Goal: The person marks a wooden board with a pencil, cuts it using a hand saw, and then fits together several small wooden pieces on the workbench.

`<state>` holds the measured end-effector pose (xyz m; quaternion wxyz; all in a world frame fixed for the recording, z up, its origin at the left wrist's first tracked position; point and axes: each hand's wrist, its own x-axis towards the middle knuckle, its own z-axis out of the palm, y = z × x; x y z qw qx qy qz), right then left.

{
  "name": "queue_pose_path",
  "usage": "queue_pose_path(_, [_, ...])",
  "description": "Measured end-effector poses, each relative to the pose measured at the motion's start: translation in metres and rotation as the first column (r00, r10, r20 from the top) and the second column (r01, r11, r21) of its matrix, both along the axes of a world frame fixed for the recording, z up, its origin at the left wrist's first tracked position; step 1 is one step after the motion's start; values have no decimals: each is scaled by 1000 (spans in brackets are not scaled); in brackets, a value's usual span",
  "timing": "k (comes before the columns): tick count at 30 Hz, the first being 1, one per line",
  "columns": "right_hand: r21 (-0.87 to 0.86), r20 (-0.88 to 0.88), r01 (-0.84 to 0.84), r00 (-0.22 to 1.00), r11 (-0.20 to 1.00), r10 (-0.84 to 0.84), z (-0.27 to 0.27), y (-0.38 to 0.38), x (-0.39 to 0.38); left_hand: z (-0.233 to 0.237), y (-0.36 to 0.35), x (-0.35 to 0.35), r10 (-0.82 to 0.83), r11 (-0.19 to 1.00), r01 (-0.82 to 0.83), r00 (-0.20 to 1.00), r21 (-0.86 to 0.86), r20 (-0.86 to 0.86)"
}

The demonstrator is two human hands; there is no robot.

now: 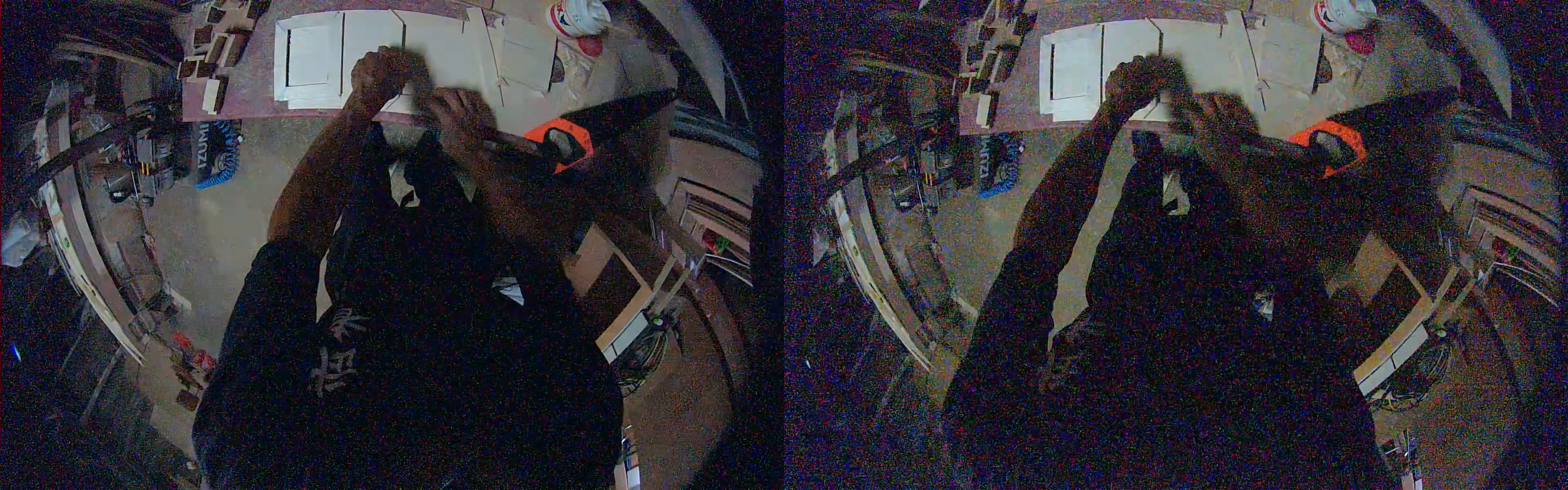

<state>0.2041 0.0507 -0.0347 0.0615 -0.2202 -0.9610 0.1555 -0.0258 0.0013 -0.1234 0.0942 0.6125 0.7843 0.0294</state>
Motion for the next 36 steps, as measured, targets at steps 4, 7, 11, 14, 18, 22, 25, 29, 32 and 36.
queue_pose_path(4, [58, -57, 16, 998, 998, -13, -18, -1, 1, 17, -2, 6, 55, 998, -55, 998, -6, 11])
queue_pose_path(7, [97, -60, 21, 998, 995, -15, -21, -2, 1, 0, 0, 2, 45, 999, -45, 999, 1, 29])
queue_pose_path(11, [53, -58, 10, 998, 999, -7, -7, -3, 1, 4, 1, 5, 93, 995, -91, 994, -43, 53])
queue_pose_path(14, [7, -31, 12, 999, 1000, -11, 4, -3, -2, -21, -6, 0, 28, 997, -27, 1000, 77, -5])
queue_pose_path(18, [14, -46, -1, 999, 1000, 2, 4, -4, -2, -9, -3, 2, 24, 999, -24, 1000, 39, 14])
queue_pose_path(22, [-44, -40, -1, 999, 999, -1, -3, -2, -2, 8, -3, 4, 17, 996, -17, 1000, 93, 1])
queue_pose_path(25, [7, -78, 49, 996, 999, -48, -25, -4, 1, 8, -3, -4, 15, 992, -27, 996, 126, 91])
queue_pose_path(29, [-30, 98, -41, 994, 999, 43, 6, 4, 0, 40, -4, -10, -19, 996, 16, 999, 85, 38])
queue_pose_path(32, [-151, 61, 58, 997, 987, -50, 20, 1, -5, 41, -22, -16, -24, 999, 25, 999, 34, -40])
queue_pose_path(36, [-110, -227, 247, 937, 963, -266, -17, -12, 22, 32, -67, -15, 60, 997, -64, 993, 38, 106])
